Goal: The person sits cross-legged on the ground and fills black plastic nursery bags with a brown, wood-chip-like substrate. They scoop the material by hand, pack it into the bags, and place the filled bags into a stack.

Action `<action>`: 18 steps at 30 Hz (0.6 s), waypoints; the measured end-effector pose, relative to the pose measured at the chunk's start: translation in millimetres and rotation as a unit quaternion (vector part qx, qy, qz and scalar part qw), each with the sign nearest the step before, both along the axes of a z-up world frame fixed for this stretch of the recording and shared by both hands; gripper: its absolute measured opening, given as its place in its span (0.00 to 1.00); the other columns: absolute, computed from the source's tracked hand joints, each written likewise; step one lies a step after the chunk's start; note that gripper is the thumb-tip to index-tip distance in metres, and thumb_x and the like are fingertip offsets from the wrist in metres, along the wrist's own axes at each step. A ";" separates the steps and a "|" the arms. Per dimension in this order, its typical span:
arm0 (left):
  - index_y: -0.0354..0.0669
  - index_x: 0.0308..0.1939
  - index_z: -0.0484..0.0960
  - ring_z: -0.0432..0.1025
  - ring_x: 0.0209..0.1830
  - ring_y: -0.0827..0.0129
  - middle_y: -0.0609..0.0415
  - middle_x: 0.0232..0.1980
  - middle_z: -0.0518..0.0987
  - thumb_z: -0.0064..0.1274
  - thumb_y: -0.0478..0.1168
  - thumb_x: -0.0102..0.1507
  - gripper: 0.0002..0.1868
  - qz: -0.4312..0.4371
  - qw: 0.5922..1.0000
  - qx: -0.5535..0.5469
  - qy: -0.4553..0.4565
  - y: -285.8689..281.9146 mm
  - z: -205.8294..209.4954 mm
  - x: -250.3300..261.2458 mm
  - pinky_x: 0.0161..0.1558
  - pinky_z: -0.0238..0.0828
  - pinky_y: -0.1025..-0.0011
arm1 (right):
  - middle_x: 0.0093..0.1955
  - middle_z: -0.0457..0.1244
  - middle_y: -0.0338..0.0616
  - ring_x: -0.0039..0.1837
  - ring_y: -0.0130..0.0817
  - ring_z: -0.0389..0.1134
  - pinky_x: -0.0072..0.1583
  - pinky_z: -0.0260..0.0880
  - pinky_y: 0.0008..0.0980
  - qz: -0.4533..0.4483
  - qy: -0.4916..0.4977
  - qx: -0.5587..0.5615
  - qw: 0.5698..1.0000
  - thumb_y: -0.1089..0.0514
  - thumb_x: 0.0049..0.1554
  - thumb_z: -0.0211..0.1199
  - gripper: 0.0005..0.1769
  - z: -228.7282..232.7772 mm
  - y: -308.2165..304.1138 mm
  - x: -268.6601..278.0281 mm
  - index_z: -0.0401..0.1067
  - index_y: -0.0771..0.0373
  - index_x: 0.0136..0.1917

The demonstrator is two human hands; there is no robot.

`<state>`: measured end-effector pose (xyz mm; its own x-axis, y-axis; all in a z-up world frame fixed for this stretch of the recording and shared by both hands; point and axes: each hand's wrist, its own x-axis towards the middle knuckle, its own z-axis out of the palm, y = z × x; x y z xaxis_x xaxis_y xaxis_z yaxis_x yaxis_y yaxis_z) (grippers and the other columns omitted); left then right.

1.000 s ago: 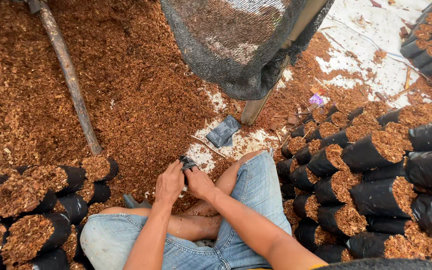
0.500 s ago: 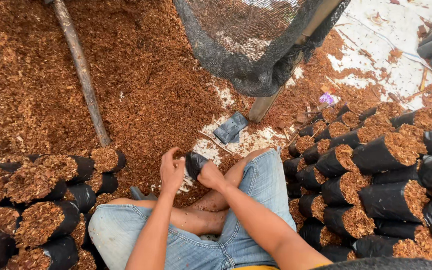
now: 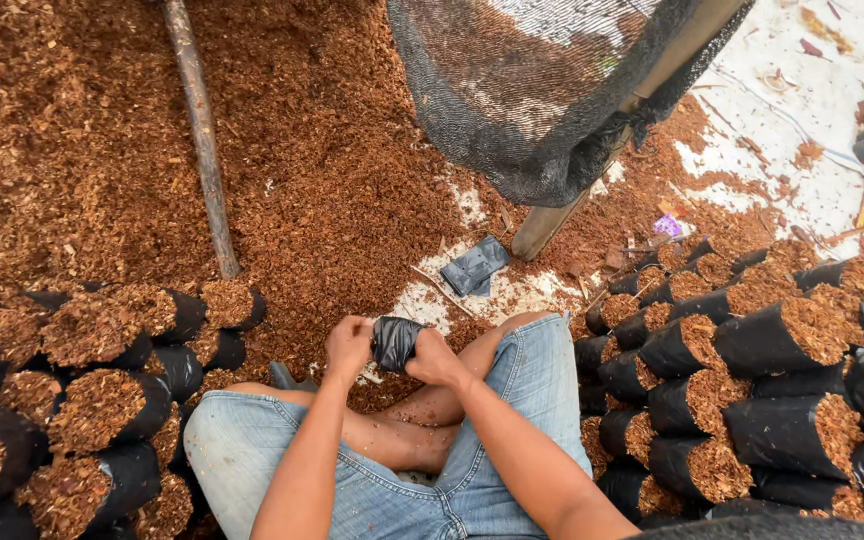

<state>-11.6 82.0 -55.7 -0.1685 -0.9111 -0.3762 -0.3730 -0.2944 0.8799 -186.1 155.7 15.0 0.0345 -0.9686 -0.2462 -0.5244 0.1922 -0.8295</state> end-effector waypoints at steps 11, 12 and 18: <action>0.44 0.55 0.85 0.78 0.54 0.48 0.42 0.50 0.84 0.46 0.50 0.72 0.18 -0.017 0.996 0.009 -0.086 -5.1 -3.4 1.2 0.48 0.79 0.53 | 0.28 0.61 0.46 0.31 0.37 0.60 0.36 0.62 0.44 -0.031 -0.156 -0.085 0.984 0.70 0.43 0.58 0.12 -33.1 4.5 6.9 0.74 0.64 0.42; 0.41 0.56 0.83 0.78 0.51 0.48 0.39 0.49 0.82 0.42 0.48 0.75 0.19 0.024 0.997 0.013 -0.070 -5.7 4.0 3.7 0.46 0.80 0.53 | 0.33 0.66 0.52 0.37 0.43 0.69 0.39 0.67 0.50 -0.044 -0.139 -0.084 0.986 0.68 0.42 0.61 0.18 -71.1 1.5 5.7 0.76 0.65 0.49; 0.39 0.54 0.83 0.77 0.49 0.49 0.39 0.47 0.81 0.45 0.49 0.74 0.19 0.079 0.995 0.020 -0.052 2.8 7.8 8.1 0.45 0.76 0.56 | 0.47 0.72 0.59 0.47 0.47 0.75 0.48 0.79 0.43 -0.143 -0.194 -0.092 0.966 0.73 0.50 0.71 0.18 -0.6 4.4 2.4 0.80 0.66 0.55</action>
<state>-3.5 84.8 -47.9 0.0163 -0.9072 -0.4203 -0.4075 -0.3899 0.8258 -183.7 160.0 14.4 -0.1864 -0.9783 -0.0909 -0.1136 0.1133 -0.9870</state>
